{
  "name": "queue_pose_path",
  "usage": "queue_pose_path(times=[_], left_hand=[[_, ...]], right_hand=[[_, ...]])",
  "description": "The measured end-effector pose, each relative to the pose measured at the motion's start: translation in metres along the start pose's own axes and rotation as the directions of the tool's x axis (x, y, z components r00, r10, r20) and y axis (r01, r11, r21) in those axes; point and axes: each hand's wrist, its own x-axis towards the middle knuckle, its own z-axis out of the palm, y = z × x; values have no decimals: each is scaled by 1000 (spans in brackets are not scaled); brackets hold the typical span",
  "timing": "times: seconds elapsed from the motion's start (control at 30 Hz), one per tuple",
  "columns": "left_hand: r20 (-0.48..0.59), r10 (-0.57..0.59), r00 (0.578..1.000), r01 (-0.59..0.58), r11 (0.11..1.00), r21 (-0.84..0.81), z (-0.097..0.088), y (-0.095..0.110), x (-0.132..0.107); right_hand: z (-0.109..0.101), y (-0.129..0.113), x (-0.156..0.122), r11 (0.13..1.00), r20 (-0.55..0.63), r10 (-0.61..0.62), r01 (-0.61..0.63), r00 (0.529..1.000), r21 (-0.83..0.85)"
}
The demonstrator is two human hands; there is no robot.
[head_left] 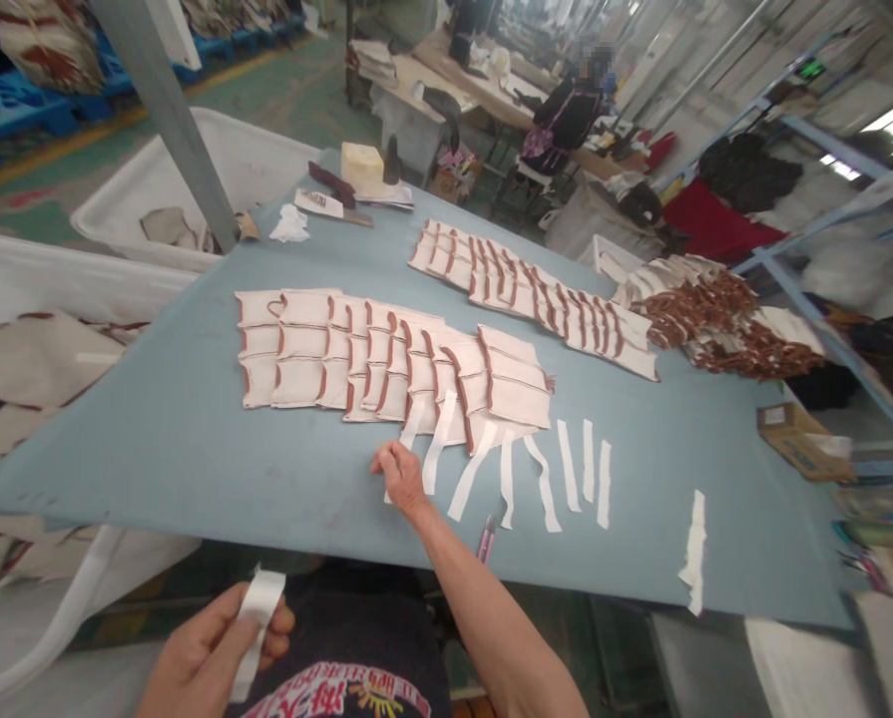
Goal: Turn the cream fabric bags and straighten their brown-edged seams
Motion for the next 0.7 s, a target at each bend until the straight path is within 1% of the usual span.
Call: queue_pose_path(times=[0.1, 0.2, 0.27, 0.37, 0.43, 0.47, 0.5, 0.57, 0.6, 0.63, 0.67, 0.7], left_hand=[[38, -56, 998, 60, 993, -102, 13, 23, -2], [122, -56, 991, 78, 980, -184, 29, 50, -8], [206, -66, 976, 119, 959, -256, 40, 69, -11], [355, -72, 932, 188, 934, -305, 54, 95, -16], [418, -65, 906, 210, 927, -311, 63, 108, -20], [437, -58, 898, 212, 925, -314, 68, 114, -23], [449, -47, 892, 209, 924, -319, 73, 118, -26], [457, -22, 889, 191, 925, -328, 84, 123, -32], [450, 0, 893, 170, 926, -336, 90, 125, -35], [443, 16, 897, 151, 928, -340, 96, 126, -38], [437, 27, 899, 137, 931, -339, 102, 126, -41], [434, 36, 900, 124, 934, -336, 107, 127, -43]], right_hand=[[-3, -14, 4, 999, -65, -28, 29, 998, 19], [-18, -38, -1, 995, -146, -90, 93, 985, 18], [-33, -58, -19, 989, -156, -149, 151, 976, 0], [-58, -93, -61, 964, -85, -264, 260, 961, -57], [-71, -116, -89, 931, -27, -358, 354, 933, -91], [-76, -126, -101, 901, 9, -422, 420, 907, -111], [-80, -135, -110, 843, 61, -513, 515, 856, -153], [-86, -150, -122, 667, 173, -680, 699, 712, -258], [-89, -155, -125, 574, 219, -734, 760, 643, -304], [-92, -159, -127, 504, 248, -766, 794, 593, -341], [-96, -162, -128, 465, 259, -782, 807, 567, -365], [-101, -163, -128, 439, 262, -791, 811, 553, -387]])
